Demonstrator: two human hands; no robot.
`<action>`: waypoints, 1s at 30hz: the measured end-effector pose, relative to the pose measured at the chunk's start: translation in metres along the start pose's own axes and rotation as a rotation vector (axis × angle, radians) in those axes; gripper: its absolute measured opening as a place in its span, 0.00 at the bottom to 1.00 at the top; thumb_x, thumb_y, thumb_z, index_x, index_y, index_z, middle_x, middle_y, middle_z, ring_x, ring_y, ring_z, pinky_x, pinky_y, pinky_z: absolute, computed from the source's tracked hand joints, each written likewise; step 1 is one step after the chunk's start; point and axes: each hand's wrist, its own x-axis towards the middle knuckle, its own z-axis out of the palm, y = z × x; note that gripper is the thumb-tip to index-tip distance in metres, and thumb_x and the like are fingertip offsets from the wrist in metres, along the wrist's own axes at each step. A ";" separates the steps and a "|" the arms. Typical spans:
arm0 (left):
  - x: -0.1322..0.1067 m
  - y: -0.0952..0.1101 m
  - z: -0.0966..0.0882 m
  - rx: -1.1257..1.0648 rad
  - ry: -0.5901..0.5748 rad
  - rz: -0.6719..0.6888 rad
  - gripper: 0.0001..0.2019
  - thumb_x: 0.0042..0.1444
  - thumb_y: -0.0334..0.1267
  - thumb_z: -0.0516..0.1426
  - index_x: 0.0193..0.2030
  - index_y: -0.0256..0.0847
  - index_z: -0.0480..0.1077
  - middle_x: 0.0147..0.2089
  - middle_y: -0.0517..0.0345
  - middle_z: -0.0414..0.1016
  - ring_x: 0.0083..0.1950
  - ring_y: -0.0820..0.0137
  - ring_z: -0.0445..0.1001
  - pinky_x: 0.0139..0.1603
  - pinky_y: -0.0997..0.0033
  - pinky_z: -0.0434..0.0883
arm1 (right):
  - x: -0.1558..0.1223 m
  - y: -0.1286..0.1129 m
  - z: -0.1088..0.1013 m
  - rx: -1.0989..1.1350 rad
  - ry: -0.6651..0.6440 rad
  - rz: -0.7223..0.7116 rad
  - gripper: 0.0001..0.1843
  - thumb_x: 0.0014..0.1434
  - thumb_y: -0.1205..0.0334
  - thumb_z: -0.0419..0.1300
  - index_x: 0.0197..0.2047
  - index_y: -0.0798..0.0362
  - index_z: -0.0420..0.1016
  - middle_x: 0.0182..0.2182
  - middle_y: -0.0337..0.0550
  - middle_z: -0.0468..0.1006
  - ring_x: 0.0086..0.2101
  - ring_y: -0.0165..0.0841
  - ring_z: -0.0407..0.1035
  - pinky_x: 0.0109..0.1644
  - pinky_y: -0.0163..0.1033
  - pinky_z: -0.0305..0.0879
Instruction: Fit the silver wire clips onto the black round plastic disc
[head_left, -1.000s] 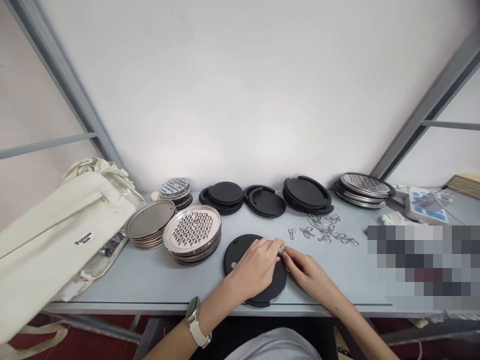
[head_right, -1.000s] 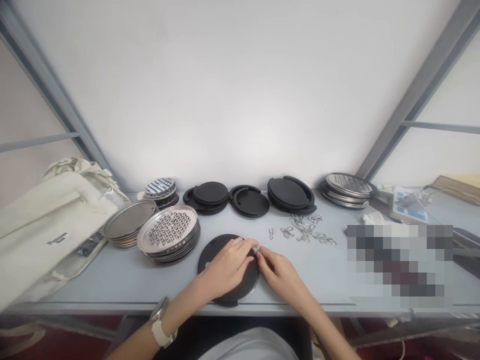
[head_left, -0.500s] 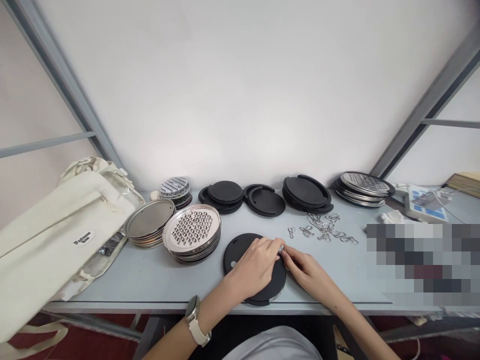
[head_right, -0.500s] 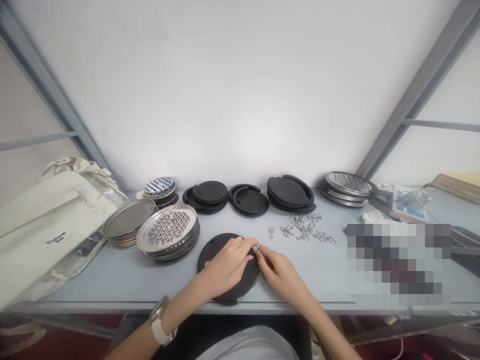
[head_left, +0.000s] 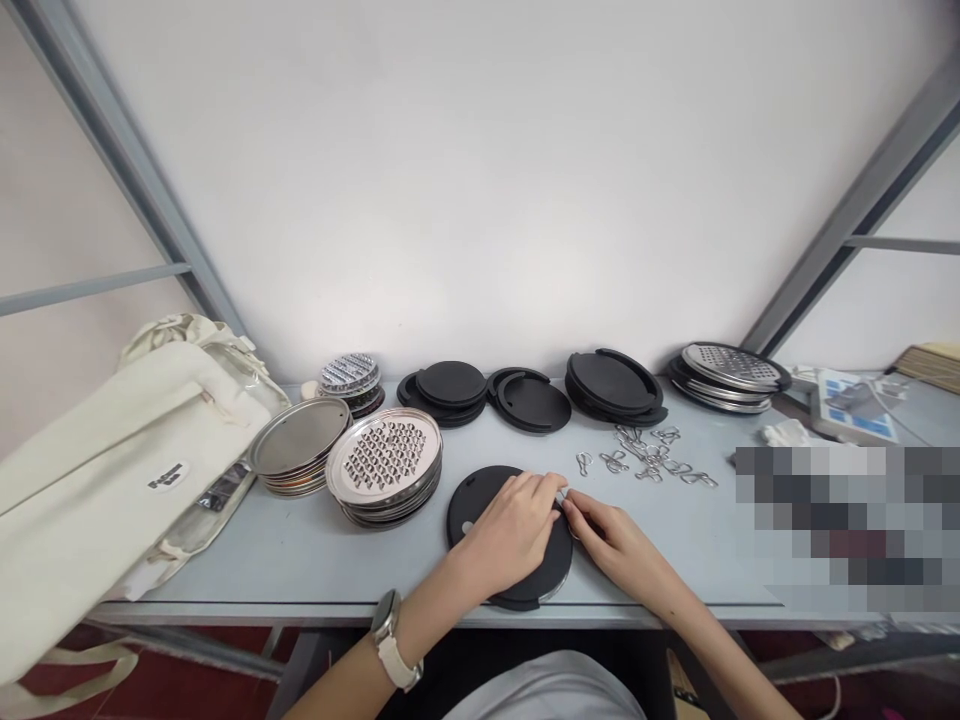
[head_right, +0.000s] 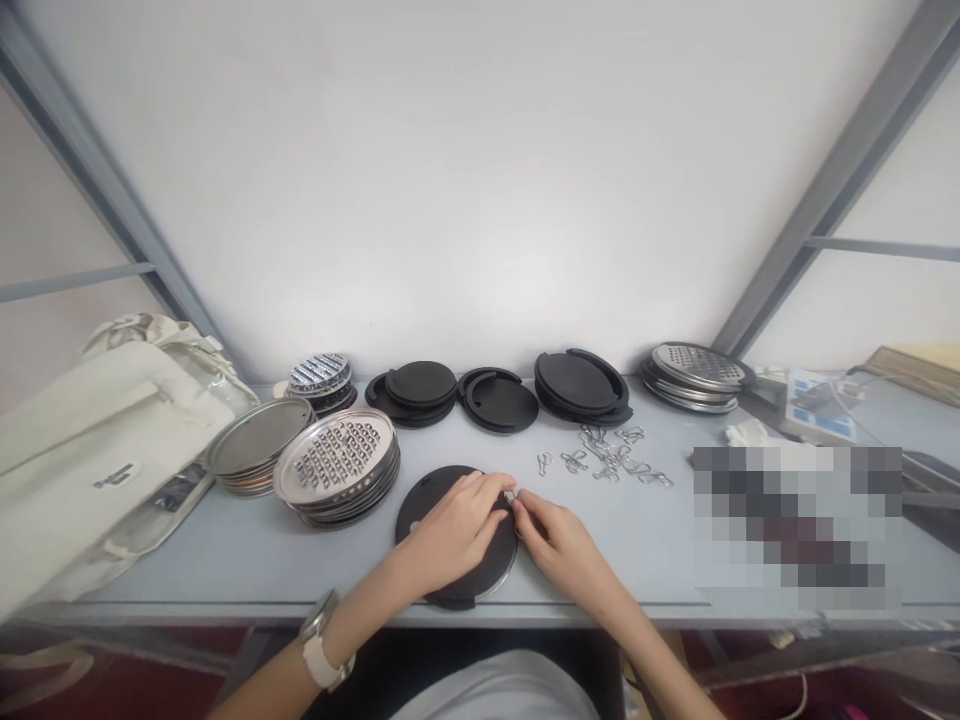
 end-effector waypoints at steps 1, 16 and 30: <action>0.000 0.000 0.000 0.000 0.001 0.004 0.12 0.64 0.28 0.48 0.54 0.41 0.59 0.51 0.52 0.69 0.52 0.62 0.68 0.54 0.60 0.66 | 0.000 0.000 0.000 -0.002 -0.001 0.001 0.19 0.68 0.53 0.42 0.30 0.51 0.63 0.25 0.38 0.70 0.27 0.33 0.64 0.32 0.36 0.60; 0.000 0.001 -0.001 0.002 0.001 0.025 0.13 0.63 0.26 0.49 0.53 0.39 0.60 0.50 0.52 0.69 0.52 0.64 0.68 0.55 0.62 0.66 | 0.000 -0.001 0.000 -0.007 -0.004 0.012 0.18 0.67 0.54 0.43 0.28 0.50 0.59 0.23 0.36 0.66 0.25 0.32 0.61 0.30 0.35 0.57; 0.000 0.000 -0.001 0.007 0.001 0.033 0.12 0.63 0.27 0.48 0.53 0.40 0.60 0.50 0.53 0.69 0.51 0.64 0.67 0.55 0.63 0.66 | 0.000 0.002 0.001 0.020 -0.023 0.014 0.18 0.68 0.52 0.43 0.29 0.50 0.59 0.24 0.36 0.66 0.26 0.32 0.60 0.31 0.36 0.56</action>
